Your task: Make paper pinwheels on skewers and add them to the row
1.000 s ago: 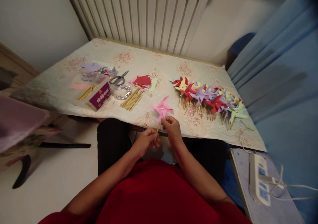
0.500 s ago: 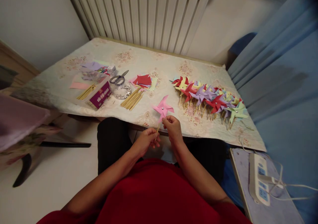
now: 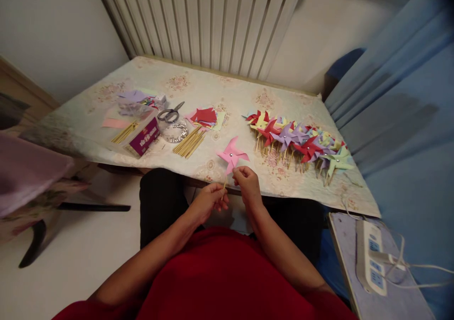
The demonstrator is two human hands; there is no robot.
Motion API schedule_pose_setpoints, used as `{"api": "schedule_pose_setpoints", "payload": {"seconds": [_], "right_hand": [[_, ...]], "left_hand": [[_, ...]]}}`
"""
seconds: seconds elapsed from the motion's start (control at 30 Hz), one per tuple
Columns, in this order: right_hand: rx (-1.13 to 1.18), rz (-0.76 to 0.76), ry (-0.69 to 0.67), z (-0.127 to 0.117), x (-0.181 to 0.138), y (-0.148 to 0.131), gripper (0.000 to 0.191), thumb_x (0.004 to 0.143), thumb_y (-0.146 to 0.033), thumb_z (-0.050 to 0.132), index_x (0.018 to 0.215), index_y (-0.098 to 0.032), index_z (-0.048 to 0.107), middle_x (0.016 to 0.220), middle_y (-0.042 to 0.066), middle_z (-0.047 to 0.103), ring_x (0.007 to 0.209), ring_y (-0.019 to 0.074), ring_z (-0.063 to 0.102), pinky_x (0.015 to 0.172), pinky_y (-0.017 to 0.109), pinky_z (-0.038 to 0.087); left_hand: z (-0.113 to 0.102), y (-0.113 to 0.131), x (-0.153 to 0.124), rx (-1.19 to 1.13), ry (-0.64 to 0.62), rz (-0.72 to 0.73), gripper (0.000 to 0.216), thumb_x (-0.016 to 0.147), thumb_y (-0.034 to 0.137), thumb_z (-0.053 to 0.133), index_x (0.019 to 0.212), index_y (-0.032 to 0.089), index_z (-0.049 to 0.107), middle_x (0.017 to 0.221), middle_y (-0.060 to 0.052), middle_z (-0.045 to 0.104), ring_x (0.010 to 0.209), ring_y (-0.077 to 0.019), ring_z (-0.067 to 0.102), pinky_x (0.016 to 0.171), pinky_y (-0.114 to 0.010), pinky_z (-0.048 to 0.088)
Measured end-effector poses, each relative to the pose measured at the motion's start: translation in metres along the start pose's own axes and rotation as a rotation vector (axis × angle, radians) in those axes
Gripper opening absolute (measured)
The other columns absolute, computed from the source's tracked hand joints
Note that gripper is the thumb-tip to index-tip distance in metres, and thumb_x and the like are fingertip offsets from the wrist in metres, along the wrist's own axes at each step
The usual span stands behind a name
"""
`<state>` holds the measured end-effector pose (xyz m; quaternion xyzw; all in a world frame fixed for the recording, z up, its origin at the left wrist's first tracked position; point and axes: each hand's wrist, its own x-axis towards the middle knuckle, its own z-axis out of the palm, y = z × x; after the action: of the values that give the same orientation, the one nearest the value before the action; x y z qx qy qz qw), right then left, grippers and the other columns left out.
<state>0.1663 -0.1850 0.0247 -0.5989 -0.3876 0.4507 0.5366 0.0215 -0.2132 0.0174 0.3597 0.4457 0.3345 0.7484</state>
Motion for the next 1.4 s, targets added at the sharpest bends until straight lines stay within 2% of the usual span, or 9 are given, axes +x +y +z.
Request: {"api": "schedule_pose_setpoints", "payload": {"seconds": [0.37,0.57,0.87,1.17,1.4], "right_hand": [[-0.052,0.072,-0.167,-0.006,-0.011,0.02,0.023,0.073,-0.041,0.063,0.072,-0.019,0.062,0.061,-0.003,0.058,0.053,0.0108,0.049,0.056,0.025,0.04],[-0.052,0.048,-0.277,-0.008,-0.02,0.021,0.02,0.074,-0.038,0.063,0.071,-0.018,0.063,0.063,-0.002,0.061,0.053,0.0102,0.05,0.055,0.024,0.04],[0.03,0.087,-0.302,-0.015,-0.04,0.016,0.018,0.07,-0.036,0.062,0.073,-0.019,0.063,0.051,-0.004,0.056,0.046,0.0108,0.051,0.049,0.024,0.037],[0.077,0.094,-0.251,-0.022,-0.054,0.014,0.019,0.067,-0.038,0.065,0.071,-0.019,0.062,0.049,-0.005,0.055,0.044,0.0105,0.05,0.047,0.023,0.037],[0.017,0.073,-0.168,-0.024,-0.058,0.012,0.016,0.066,-0.033,0.064,0.066,-0.018,0.061,0.051,-0.006,0.054,0.046,0.0084,0.046,0.049,0.023,0.037]], "left_hand": [[-0.001,-0.002,0.004,-0.038,0.014,0.007,0.022,0.074,0.03,0.068,0.083,0.015,0.055,0.067,0.0,0.065,0.05,-0.0103,0.061,0.044,-0.018,0.036],[0.001,-0.005,0.001,-0.055,-0.008,0.02,0.023,0.073,0.03,0.069,0.08,0.014,0.055,0.068,-0.001,0.064,0.051,-0.0096,0.061,0.046,-0.019,0.036],[0.014,-0.008,-0.009,-0.035,-0.041,0.05,0.024,0.069,0.032,0.071,0.075,0.014,0.055,0.068,-0.001,0.064,0.051,-0.0092,0.059,0.047,-0.019,0.036],[0.02,-0.018,-0.013,-0.035,-0.086,0.05,0.027,0.069,0.034,0.073,0.074,0.014,0.055,0.067,-0.002,0.065,0.051,-0.0101,0.06,0.047,-0.02,0.038],[0.021,-0.024,-0.016,-0.007,-0.11,-0.002,0.035,0.068,0.041,0.076,0.076,0.015,0.055,0.066,-0.001,0.064,0.05,-0.0094,0.06,0.046,-0.019,0.036]]}}
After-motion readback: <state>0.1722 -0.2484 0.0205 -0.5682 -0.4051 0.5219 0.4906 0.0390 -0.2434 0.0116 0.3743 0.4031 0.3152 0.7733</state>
